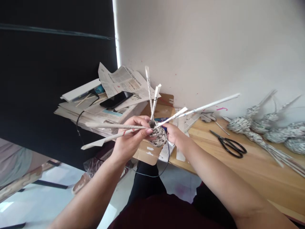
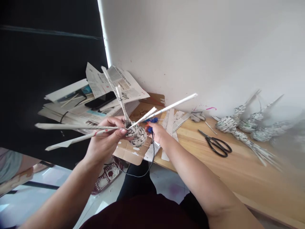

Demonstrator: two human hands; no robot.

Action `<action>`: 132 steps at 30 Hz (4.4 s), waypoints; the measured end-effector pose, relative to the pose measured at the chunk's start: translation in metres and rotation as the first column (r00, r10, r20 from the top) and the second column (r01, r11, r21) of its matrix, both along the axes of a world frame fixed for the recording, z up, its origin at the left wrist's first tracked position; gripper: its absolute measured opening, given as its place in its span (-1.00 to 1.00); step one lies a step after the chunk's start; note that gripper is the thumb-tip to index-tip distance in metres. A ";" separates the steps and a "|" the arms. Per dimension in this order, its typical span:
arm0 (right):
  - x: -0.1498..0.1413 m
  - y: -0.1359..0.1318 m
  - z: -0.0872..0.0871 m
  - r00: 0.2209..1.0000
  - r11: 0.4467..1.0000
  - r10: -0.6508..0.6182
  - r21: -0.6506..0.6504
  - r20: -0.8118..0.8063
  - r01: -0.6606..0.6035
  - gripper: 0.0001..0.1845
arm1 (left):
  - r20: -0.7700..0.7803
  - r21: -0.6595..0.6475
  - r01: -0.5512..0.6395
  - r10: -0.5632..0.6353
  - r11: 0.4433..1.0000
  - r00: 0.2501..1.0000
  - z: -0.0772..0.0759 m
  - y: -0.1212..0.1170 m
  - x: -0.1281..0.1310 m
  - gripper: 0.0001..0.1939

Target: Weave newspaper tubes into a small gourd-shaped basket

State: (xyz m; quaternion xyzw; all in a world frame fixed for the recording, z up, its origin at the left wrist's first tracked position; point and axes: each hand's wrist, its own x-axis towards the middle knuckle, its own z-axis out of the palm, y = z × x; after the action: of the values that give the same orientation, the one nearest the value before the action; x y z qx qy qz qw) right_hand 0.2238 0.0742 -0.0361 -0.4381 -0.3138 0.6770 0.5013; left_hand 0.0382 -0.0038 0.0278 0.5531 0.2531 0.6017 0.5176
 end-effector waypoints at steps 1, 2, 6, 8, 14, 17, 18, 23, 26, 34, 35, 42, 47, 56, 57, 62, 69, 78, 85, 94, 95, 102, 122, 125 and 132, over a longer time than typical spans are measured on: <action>-0.001 0.002 0.002 1.000 1.000 0.001 0.009 0.020 -0.001 -0.84 | -0.003 -0.017 0.013 -0.013 1.000 1.000 -0.001 0.003 0.003 -0.74; 0.000 0.002 0.005 0.999 1.000 0.000 0.016 0.046 0.000 -0.83 | -0.005 -0.034 0.029 -0.029 0.999 1.000 -0.001 0.006 0.006 -0.74; 0.027 -0.013 0.020 0.989 0.997 -0.043 0.071 0.140 0.034 -0.83 | 0.019 -0.105 0.111 -0.109 0.988 0.994 -0.001 0.019 0.021 -0.74; 0.050 -0.028 0.030 0.977 0.990 -0.091 0.126 0.195 0.067 -0.85 | 0.041 -0.145 0.162 -0.158 0.976 0.987 -0.001 0.025 0.032 -0.71; 0.116 -0.086 0.061 0.916 0.925 -0.112 0.378 0.386 -0.046 -0.73 | 0.064 -0.225 0.339 -0.333 0.914 0.941 -0.001 0.041 0.081 -0.63; 0.133 -0.104 0.066 0.893 0.905 -0.193 0.426 0.406 0.002 -0.73 | 0.041 -0.224 0.390 -0.392 0.893 0.919 0.000 0.047 0.113 -0.60; 0.137 -0.107 0.066 0.887 0.891 -0.250 0.451 0.389 0.053 -0.73 | 0.026 -0.218 0.401 -0.405 0.890 0.914 0.000 0.048 0.123 -0.59; 0.153 -0.109 0.054 0.854 0.810 -0.442 0.530 0.274 0.249 -0.75 | -0.054 -0.174 0.440 -0.454 0.881 0.889 -0.005 0.057 0.166 -0.59; 0.161 -0.105 0.042 0.837 0.773 -0.506 0.542 0.211 0.330 -0.76 | -0.084 -0.166 0.466 -0.484 0.869 0.871 -0.011 0.065 0.182 -0.60; 0.170 -0.089 0.010 0.774 0.694 -0.622 0.541 0.119 0.475 -0.80 | -0.125 -0.213 0.477 -0.508 0.853 0.852 -0.028 0.087 0.205 -0.59; 0.170 -0.088 0.008 0.763 0.682 -0.634 0.555 0.127 0.475 -0.82 | -0.120 -0.216 0.474 -0.505 0.853 0.855 -0.030 0.089 0.207 -0.59; 0.171 -0.089 0.002 0.680 0.604 -0.703 0.679 0.208 0.417 -0.92 | -0.078 -0.221 0.488 -0.514 0.844 0.854 -0.045 0.093 0.215 -0.60; 0.170 -0.088 0.002 0.687 0.616 -0.699 0.653 0.197 0.440 -0.92 | -0.081 -0.218 0.498 -0.524 0.840 0.848 -0.049 0.094 0.213 -0.62; 0.168 -0.086 0.000 0.685 0.620 -0.699 0.653 0.205 0.436 -0.91 | -0.060 -0.265 0.528 -0.560 0.807 0.826 -0.048 0.092 0.206 -0.54; 0.168 -0.086 -0.001 0.687 0.620 -0.697 0.653 0.205 0.435 -0.92 | -0.052 -0.262 0.527 -0.557 0.808 0.829 -0.048 0.092 0.206 -0.53; 0.169 -0.085 -0.005 0.691 0.638 -0.696 0.611 0.196 0.469 -0.92 | -0.031 -0.242 0.519 -0.541 0.820 0.841 -0.051 0.091 0.207 -0.55; 0.172 -0.083 -0.011 0.727 0.707 -0.646 0.541 0.233 0.455 -0.87 | -0.072 -0.208 0.469 -0.491 0.859 0.868 -0.055 0.089 0.208 -0.58; 0.168 -0.086 -0.003 0.731 0.712 -0.638 0.548 0.242 0.440 -0.86 | -0.095 -0.171 0.466 -0.486 0.868 0.869 -0.059 0.086 0.208 -0.60; 0.168 -0.085 -0.002 0.767 0.714 -0.610 0.556 0.199 0.424 -0.86 | -0.080 -0.146 0.467 -0.481 0.872 0.873 -0.058 0.086 0.209 -0.65; 0.169 -0.085 -0.003 0.621 0.722 -0.678 0.513 0.392 0.464 -0.77 | -0.126 -0.157 0.476 -0.495 0.865 0.860 -0.056 0.084 0.209 -0.64; 0.169 -0.086 -0.002 0.609 0.727 -0.676 0.511 0.414 0.459 -0.76 | -0.129 -0.157 0.478 -0.497 0.864 0.858 -0.055 0.084 0.209 -0.64; 0.166 -0.085 -0.006 0.681 0.682 -0.673 0.598 0.289 0.420 -0.80 | -0.125 -0.167 0.461 -0.482 0.872 0.867 -0.058 0.086 0.209 -0.63; 0.165 -0.087 -0.028 0.602 0.600 -0.731 0.721 0.320 0.346 -0.92 | -0.156 -0.217 0.467 -0.503 0.857 0.850 -0.061 0.087 0.206 -0.65; 0.167 -0.088 -0.028 0.601 0.592 -0.728 0.744 0.328 0.311 -0.90 | -0.143 -0.242 0.483 -0.523 0.841 0.840 -0.061 0.089 0.206 -0.65; 0.165 -0.087 -0.024 0.658 0.605 -0.699 0.722 0.279 0.337 -0.91 | -0.135 -0.266 0.469 -0.514 0.842 0.847 -0.061 0.090 0.207 -0.63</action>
State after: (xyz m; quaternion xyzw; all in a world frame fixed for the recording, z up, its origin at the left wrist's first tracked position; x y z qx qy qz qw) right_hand 0.3887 -0.0129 -0.0605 -0.4955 -0.4933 0.1992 0.6866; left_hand 0.2447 0.0858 -0.0333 0.5960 0.2189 0.3568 0.6853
